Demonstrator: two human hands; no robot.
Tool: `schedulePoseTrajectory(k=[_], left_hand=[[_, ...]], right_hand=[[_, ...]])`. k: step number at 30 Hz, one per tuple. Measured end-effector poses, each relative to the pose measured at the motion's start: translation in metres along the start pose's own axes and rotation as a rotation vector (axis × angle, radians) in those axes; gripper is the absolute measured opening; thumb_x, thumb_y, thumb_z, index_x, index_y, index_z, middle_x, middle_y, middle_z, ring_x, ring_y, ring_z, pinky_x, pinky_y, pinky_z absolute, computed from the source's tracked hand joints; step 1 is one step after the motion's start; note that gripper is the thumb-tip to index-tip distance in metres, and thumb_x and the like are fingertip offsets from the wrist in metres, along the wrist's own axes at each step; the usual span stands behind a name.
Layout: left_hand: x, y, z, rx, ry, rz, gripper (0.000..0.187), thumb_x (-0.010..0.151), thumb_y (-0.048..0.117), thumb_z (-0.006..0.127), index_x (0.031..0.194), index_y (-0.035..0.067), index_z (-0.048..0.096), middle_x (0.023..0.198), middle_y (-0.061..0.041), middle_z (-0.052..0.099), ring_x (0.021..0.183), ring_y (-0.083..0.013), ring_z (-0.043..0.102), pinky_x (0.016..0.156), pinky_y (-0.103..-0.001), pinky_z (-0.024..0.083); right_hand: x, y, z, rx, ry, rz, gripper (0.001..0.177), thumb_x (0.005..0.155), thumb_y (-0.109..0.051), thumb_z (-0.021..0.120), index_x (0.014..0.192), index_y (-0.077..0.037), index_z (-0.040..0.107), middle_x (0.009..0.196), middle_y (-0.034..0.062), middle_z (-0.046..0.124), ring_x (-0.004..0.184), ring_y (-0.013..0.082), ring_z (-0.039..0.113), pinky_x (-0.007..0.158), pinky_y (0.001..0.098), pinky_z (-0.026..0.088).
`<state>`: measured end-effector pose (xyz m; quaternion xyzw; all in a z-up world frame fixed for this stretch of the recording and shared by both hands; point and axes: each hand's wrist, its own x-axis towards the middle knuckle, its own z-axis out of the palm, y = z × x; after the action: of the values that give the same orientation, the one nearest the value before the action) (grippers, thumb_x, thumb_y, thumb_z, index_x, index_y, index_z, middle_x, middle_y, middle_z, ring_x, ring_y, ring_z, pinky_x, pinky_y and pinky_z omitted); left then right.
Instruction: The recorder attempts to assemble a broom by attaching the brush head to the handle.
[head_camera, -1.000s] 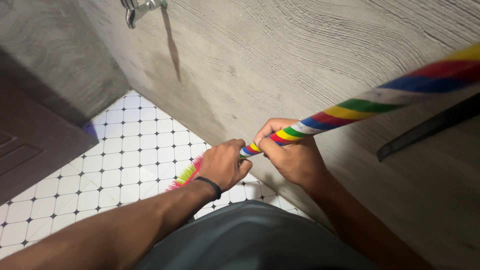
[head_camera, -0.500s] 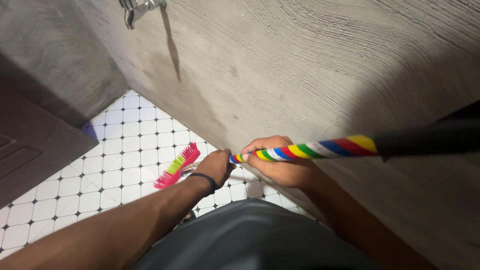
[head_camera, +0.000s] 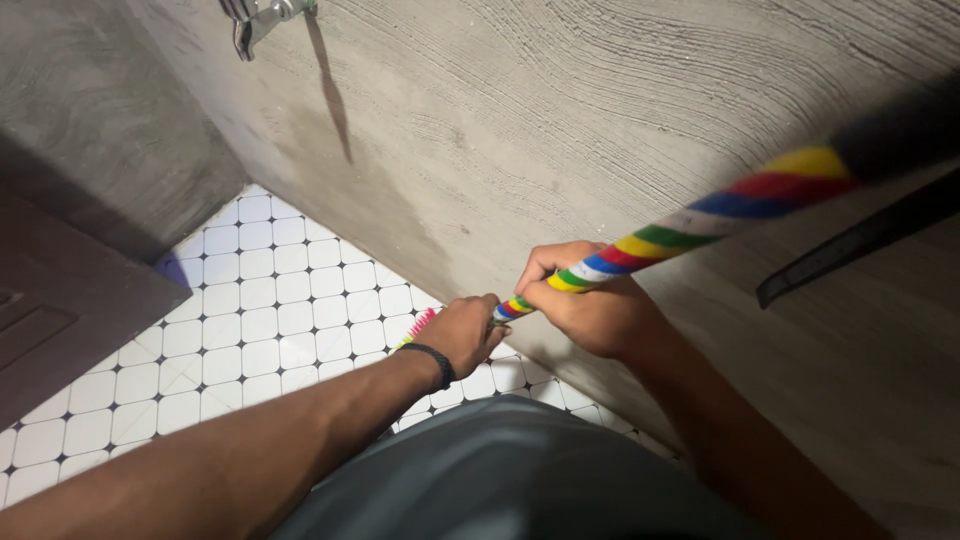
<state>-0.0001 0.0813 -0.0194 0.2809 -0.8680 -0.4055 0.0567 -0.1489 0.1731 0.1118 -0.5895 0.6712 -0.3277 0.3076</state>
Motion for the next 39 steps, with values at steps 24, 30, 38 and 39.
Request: schedulePoseTrajectory(k=[24,30,38,39], left_hand=[[-0.009,-0.02,-0.015,0.081,0.31,-0.171,0.026,0.082,0.023,0.074,0.1,0.006,0.072,0.097,-0.019,0.073,0.092,-0.0399,0.07,0.08,-0.051,0.055],[-0.001,0.0,-0.021,-0.026,0.091,-0.17,0.023,0.093,0.024,0.067,0.109,0.007,0.068,0.092,-0.023,0.073,0.094,-0.0419,0.071,0.083,-0.052,0.054],[0.002,0.026,-0.026,-0.044,0.044,-0.05,0.024,0.095,0.025,0.065,0.107,0.005,0.063,0.087,-0.024,0.071,0.091,-0.0436,0.069,0.079,-0.054,0.051],[0.0,0.03,-0.028,-0.043,0.001,-0.08,0.024,0.096,0.026,0.063,0.108,0.006,0.062,0.085,-0.023,0.071,0.088,-0.0426,0.07,0.079,-0.053,0.052]], right_hand=[[0.004,-0.005,0.018,-0.019,-0.06,0.047,0.011,0.085,-0.012,0.072,0.093,-0.005,0.076,0.06,-0.0026,0.063,0.055,0.0026,0.053,0.049,0.0254,0.042],[0.019,0.024,0.012,0.12,0.032,0.226,0.012,0.087,-0.017,0.07,0.085,-0.006,0.074,0.061,0.0,0.068,0.052,0.0065,0.06,0.048,0.0268,0.048],[0.016,0.009,-0.003,-0.049,0.161,0.111,0.018,0.088,-0.013,0.065,0.072,-0.004,0.064,0.056,0.0006,0.055,0.052,0.007,0.05,0.05,0.03,0.043],[0.016,0.009,-0.003,0.037,0.18,0.115,0.02,0.088,-0.01,0.065,0.069,-0.003,0.061,0.056,0.0017,0.05,0.053,0.0073,0.045,0.05,0.0315,0.04]])
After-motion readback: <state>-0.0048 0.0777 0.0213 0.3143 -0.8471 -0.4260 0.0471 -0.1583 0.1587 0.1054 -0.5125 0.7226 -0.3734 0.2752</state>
